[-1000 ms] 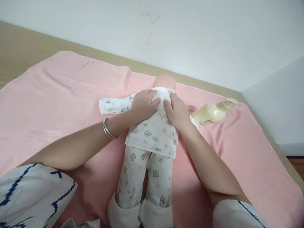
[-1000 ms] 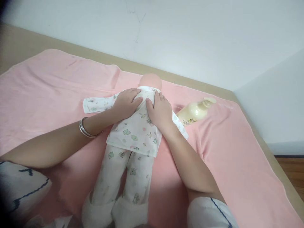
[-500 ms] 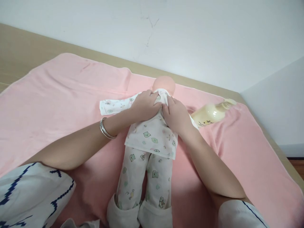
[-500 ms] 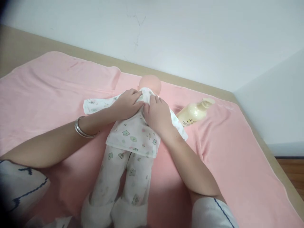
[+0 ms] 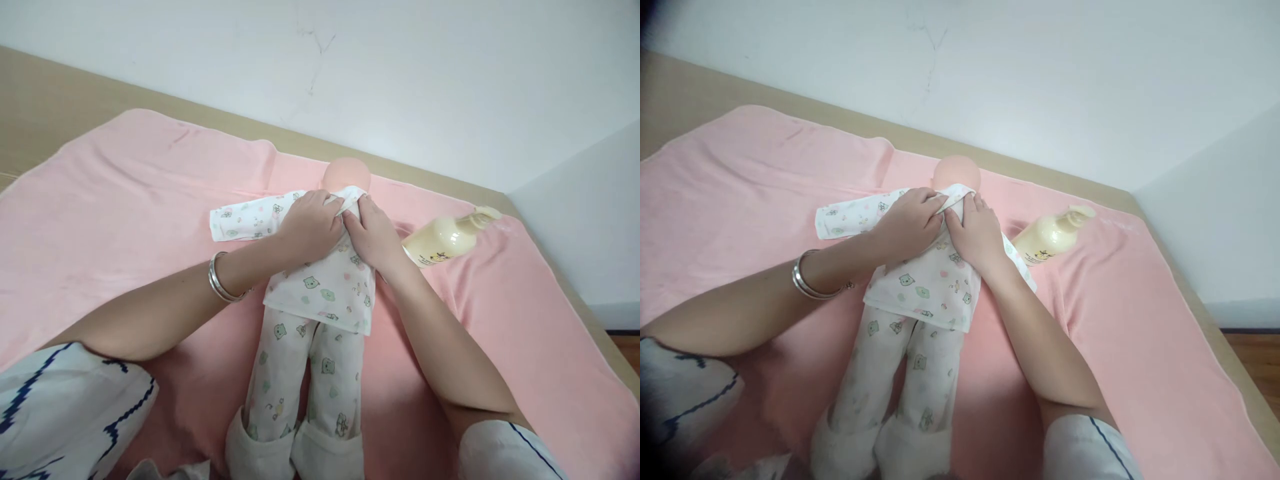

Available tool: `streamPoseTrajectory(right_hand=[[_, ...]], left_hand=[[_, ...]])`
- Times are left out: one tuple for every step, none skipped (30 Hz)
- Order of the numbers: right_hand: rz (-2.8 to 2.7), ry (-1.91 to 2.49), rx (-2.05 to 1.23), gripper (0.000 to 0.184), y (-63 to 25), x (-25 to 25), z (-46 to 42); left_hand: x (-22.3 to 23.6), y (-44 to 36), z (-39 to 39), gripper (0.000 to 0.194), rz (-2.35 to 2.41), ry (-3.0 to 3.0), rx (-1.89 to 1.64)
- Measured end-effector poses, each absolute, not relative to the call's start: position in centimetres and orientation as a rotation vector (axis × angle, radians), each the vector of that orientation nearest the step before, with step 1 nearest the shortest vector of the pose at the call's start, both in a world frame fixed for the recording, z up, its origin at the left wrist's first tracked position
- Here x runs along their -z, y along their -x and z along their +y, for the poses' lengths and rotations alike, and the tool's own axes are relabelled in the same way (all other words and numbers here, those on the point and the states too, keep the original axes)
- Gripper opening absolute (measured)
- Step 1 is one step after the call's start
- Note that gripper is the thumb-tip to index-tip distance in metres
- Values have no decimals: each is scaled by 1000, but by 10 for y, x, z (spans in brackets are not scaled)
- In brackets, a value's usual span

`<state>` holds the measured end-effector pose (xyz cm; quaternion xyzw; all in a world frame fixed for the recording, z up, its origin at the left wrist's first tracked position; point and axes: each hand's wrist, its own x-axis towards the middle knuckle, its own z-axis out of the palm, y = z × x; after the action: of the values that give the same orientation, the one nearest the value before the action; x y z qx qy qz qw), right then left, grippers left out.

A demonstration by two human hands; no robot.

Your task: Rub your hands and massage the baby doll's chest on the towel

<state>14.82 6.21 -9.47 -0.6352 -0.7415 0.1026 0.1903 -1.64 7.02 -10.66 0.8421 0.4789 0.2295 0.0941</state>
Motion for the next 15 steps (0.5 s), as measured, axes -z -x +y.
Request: streamPoseTrajectory(right_hand=[[-2105, 1799, -270, 53, -146, 95, 58], [-2132, 1806, -237, 56, -143, 95, 53], [-2155, 1802, -192, 58, -140, 95, 48], [-2173, 1785, -143, 59, -136, 95, 42], [-2183, 1760, -99, 59, -133, 95, 37], [-2187, 1733, -68, 57, -130, 95, 33], [-2183, 1716, -57, 56, -129, 95, 31], [-2170, 1713, -68, 55, -128, 94, 31], [-2156, 1723, -102, 54, -129, 94, 33], [-2141, 1740, -151, 53, -131, 94, 37], [-2122, 1760, -205, 53, -134, 93, 41], [-2099, 1778, -255, 52, -138, 93, 47], [-2072, 1791, -296, 51, -142, 93, 52], [-2048, 1797, -323, 50, -145, 93, 57], [-2028, 1798, -334, 49, -148, 94, 60]], left_hand=[[107, 17, 73, 37, 1437, -2474, -676], [107, 19, 78, 34, 1457, -2442, -664], [108, 21, 83, 33, 1477, -2406, -649], [107, 22, 88, 32, 1493, -2367, -633], [107, 24, 92, 31, 1503, -2331, -616], [106, 25, 96, 30, 1505, -2303, -600], [106, 26, 98, 29, 1505, -2287, -586], [105, 26, 98, 29, 1507, -2288, -577], [105, 26, 97, 30, 1510, -2302, -568], [104, 24, 94, 31, 1520, -2321, -559], [104, 23, 90, 33, 1533, -2342, -555], [104, 21, 84, 35, 1540, -2364, -557], [104, 19, 78, 38, 1532, -2385, -572], [104, 18, 72, 40, 1508, -2404, -596], [104, 17, 67, 42, 1475, -2419, -626]])
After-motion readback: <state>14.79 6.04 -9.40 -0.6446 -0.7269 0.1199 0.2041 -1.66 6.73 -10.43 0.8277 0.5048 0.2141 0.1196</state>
